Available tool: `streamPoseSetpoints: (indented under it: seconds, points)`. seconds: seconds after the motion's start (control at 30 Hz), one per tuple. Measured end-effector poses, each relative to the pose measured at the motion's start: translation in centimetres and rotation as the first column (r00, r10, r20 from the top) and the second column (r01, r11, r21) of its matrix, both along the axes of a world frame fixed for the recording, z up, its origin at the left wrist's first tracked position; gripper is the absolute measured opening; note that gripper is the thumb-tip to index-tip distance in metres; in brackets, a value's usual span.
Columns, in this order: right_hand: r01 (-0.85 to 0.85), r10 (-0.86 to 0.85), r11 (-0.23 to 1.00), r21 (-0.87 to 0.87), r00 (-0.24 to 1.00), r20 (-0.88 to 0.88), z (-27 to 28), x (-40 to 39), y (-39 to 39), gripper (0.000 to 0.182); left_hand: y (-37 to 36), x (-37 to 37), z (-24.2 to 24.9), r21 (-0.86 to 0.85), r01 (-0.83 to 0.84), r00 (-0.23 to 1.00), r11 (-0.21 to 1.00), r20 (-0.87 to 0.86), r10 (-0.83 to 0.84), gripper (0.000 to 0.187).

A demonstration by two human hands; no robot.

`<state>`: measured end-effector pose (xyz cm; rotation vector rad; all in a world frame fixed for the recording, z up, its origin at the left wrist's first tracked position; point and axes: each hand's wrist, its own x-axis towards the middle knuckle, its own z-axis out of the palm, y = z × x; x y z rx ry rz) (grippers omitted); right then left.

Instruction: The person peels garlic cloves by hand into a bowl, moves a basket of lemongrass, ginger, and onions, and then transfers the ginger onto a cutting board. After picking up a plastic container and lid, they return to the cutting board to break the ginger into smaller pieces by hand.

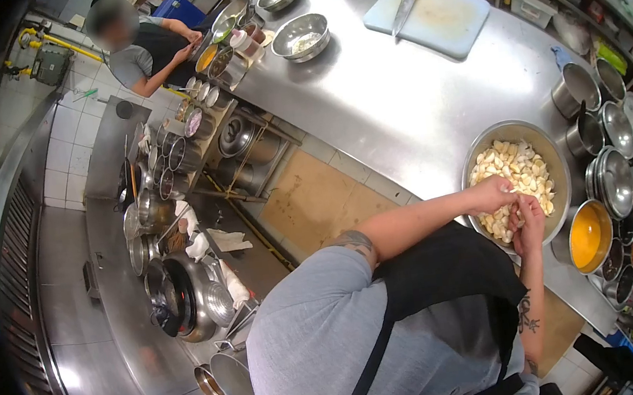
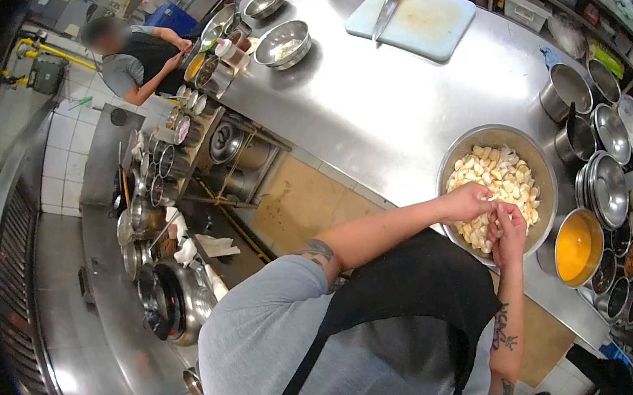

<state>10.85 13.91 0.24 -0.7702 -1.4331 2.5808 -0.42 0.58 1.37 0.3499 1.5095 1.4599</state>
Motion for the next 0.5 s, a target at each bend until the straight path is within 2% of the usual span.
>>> streamPoseSetpoints:
  seconds: [0.23,0.33,0.5]
  points:
    - [0.009,-0.009,1.0,-0.005,1.0,-0.006,-0.4,0.1,0.4,0.009,0.1,-0.1,0.2,0.017,-0.012,0.997,1.0,0.07,0.011,0.028]
    - [0.005,-0.005,1.0,-0.02,1.0,0.004,-0.7,0.2,0.7,0.007,0.5,-0.3,-1.4,0.061,-0.01,0.995,0.998,0.1,0.004,0.032]
    - [-0.024,0.025,0.999,-0.049,1.0,0.014,-0.9,0.4,1.2,0.008,0.5,-0.4,-1.6,0.088,0.001,0.992,0.996,0.128,-0.012,0.032]
